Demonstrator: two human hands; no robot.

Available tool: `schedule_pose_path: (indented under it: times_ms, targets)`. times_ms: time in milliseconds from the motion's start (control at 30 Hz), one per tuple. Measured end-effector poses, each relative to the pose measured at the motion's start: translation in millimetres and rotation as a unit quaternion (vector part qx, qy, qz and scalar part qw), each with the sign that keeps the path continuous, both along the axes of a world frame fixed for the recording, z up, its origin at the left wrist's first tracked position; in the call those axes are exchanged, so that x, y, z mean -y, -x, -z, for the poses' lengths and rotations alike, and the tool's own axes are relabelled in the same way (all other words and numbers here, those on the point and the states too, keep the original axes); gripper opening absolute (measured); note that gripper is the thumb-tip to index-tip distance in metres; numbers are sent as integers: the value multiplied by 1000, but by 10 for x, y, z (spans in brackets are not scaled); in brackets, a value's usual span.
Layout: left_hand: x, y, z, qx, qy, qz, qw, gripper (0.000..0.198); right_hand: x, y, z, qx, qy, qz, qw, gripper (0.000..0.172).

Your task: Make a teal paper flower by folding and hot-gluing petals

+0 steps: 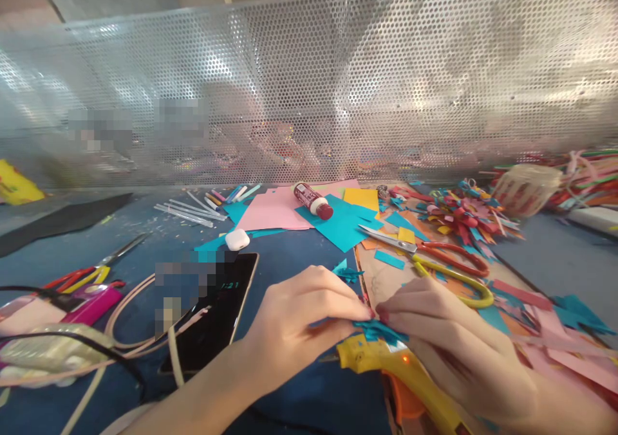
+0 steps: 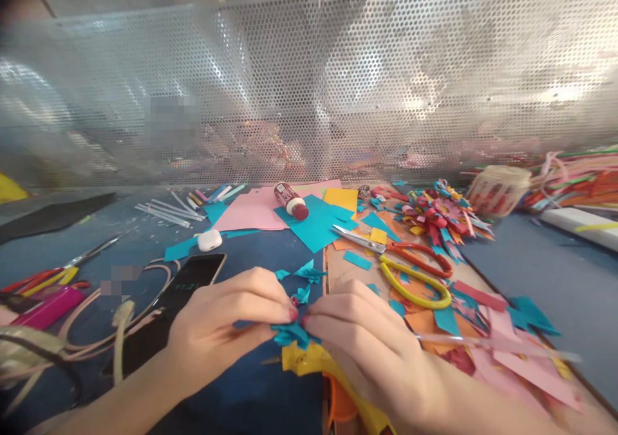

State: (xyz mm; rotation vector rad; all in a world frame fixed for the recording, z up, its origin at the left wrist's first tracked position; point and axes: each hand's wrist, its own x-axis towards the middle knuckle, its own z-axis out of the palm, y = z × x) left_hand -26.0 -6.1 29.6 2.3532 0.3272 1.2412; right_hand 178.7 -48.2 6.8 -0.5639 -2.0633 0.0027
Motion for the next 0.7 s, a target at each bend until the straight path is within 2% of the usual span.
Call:
schedule_pose_path:
  times_ms: [167, 333, 500, 600, 700]
  targets:
    - [5, 20, 16, -3, 5, 20, 1000, 21, 9, -18, -31, 10, 6, -17, 1000, 43]
    - [3, -6, 2, 5, 37, 22, 999, 20, 0, 16, -16, -7, 20, -8, 1000, 40]
    - [10, -17, 5, 3, 117, 8, 993, 16, 9, 80, 1, -54, 82, 30, 995, 26]
    - [19, -23, 11, -16, 172, -12, 985, 10, 14, 129, 3, -90, 126, 30, 988, 19]
    - [25, -36, 8, -32, 210, -26, 977, 5, 21, 164, 8, -108, 136, 28, 984, 17]
